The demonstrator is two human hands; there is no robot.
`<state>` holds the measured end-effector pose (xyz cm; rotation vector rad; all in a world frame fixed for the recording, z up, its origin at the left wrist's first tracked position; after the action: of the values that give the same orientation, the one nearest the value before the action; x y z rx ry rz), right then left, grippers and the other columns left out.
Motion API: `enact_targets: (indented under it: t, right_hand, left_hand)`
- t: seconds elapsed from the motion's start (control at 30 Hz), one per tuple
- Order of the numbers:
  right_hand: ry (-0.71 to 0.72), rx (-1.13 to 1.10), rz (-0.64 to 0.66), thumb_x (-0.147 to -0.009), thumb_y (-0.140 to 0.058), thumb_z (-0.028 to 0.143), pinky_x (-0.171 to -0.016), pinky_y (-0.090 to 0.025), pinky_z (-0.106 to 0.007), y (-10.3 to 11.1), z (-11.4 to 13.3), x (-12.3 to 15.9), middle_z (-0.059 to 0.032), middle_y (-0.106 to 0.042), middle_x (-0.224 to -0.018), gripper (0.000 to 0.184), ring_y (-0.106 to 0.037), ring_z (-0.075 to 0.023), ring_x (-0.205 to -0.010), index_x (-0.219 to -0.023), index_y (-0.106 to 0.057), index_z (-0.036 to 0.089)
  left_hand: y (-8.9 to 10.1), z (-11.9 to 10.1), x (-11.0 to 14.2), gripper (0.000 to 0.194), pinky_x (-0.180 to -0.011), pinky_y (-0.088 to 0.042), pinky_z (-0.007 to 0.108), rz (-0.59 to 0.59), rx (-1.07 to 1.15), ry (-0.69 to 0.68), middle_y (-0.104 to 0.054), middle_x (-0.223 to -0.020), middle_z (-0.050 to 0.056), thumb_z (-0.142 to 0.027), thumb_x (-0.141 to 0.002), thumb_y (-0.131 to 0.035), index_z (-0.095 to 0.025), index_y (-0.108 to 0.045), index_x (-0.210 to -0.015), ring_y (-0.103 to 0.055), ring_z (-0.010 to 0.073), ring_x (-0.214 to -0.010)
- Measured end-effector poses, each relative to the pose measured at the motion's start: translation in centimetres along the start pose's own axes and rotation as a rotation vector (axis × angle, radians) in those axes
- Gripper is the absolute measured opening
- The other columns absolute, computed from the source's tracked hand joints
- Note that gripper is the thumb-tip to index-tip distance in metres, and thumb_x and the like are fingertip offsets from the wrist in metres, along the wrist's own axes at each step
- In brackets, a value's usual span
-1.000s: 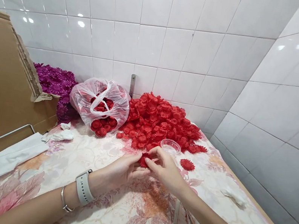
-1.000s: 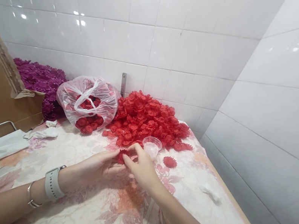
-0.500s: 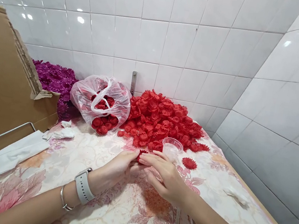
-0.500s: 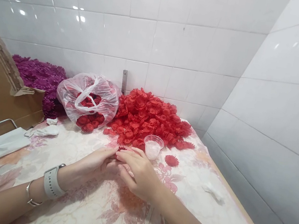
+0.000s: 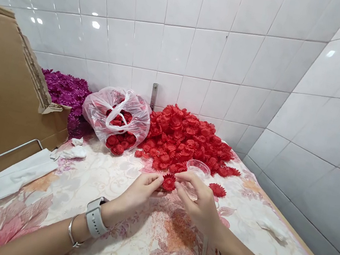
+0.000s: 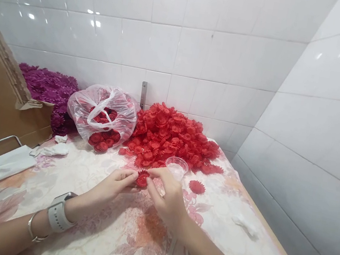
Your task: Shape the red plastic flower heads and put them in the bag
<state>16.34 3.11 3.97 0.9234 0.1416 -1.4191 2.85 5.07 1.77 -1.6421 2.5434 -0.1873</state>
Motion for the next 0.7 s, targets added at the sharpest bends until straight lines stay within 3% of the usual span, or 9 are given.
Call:
enact_targets:
  t: [0.1,0.2,0.27,0.4,0.5,0.6,0.7]
  right_hand:
    - [-0.143,-0.074,0.007,-0.076,-0.058,0.022,-0.072,-0.048,-0.037,-0.5,-0.3,0.1,-0.0066,-0.063,-0.092,0.025,-0.059,-0.0219,-0.083,-0.101,-0.057,0.021]
    - [-0.281,-0.207,0.098,-0.074,-0.061,0.023,-0.059,-0.049,-0.029,-1.4,-0.6,0.4,-0.0004,-0.064,-0.073,0.013,-0.059,-0.0164,-0.065,-0.086,-0.062,0.021]
    - [-0.369,-0.312,0.1,-0.076,-0.059,0.026,-0.057,-0.049,-0.027,-1.7,-1.0,0.6,0.0008,-0.062,-0.069,0.006,-0.059,-0.015,-0.063,-0.077,-0.06,0.02]
    - [-0.514,-0.546,0.088,-0.075,-0.057,0.033,-0.058,-0.053,-0.029,-2.0,-1.9,0.7,0.0029,-0.058,-0.066,0.013,-0.061,-0.0144,-0.061,-0.076,-0.051,0.021]
    - [-0.58,-0.677,0.102,-0.067,-0.062,0.024,-0.063,-0.053,-0.03,-2.4,-2.1,0.6,0.0032,-0.06,-0.071,0.02,-0.061,-0.0131,-0.062,-0.085,-0.051,0.022]
    - [-0.633,-0.754,0.114,-0.064,-0.057,0.016,-0.05,-0.048,-0.024,-2.8,-2.2,0.8,0.0056,-0.057,-0.064,0.016,-0.055,-0.0098,-0.048,-0.078,-0.052,0.021]
    - [-0.682,-0.805,0.102,-0.066,-0.046,0.015,-0.035,-0.035,-0.018,-3.0,-2.6,1.1,0.0076,-0.049,-0.053,0.006,-0.044,-0.0066,-0.038,-0.064,-0.045,0.021]
  left_hand:
    - [0.5,-0.4,0.1,0.012,-0.071,-0.042,0.023,-0.053,-0.111,-0.095,-0.063,-0.072,0.001,-0.025,-0.075,-0.061,-0.017,-0.067,-0.069,-0.055,0.0167,-0.074]
    - [0.5,-0.8,0.5,0.007,-0.072,-0.039,0.021,-0.043,-0.209,-0.151,-0.067,-0.077,0.002,-0.02,-0.073,-0.064,-0.019,-0.071,-0.074,-0.056,0.0175,-0.077]
    - [0.4,-0.9,0.7,0.006,-0.071,-0.04,0.022,-0.031,-0.242,-0.152,-0.069,-0.076,0.003,-0.019,-0.07,-0.067,-0.018,-0.071,-0.074,-0.057,0.0179,-0.075]
    - [0.8,-0.6,0.3,0.013,-0.066,-0.045,0.024,-0.098,-0.193,-0.123,-0.067,-0.072,0.004,-0.028,-0.073,-0.065,-0.016,-0.069,-0.069,-0.059,0.0176,-0.07]
    - [1.3,-0.1,-0.2,0.024,-0.063,-0.048,0.025,-0.145,-0.136,-0.1,-0.065,-0.069,0.004,-0.037,-0.075,-0.061,-0.014,-0.065,-0.069,-0.06,0.0164,-0.065]
    - [1.7,0.5,-0.3,0.029,-0.059,-0.05,0.025,-0.185,-0.102,-0.074,-0.064,-0.068,0.005,-0.042,-0.076,-0.059,-0.013,-0.062,-0.071,-0.061,0.0157,-0.063]
    - [1.8,1.2,-0.1,0.032,-0.053,-0.05,0.024,-0.195,-0.093,-0.039,-0.063,-0.068,0.004,-0.044,-0.076,-0.058,-0.013,-0.061,-0.071,-0.06,0.0147,-0.059]
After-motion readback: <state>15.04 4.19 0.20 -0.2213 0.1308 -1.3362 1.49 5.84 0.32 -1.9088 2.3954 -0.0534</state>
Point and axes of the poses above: each hand's wrist, its own x-axis away from the middle knuckle, its own y-axis out of the back of the hand, z = x × y, the point moved 5 cm from there along -x, towards the middle knuckle
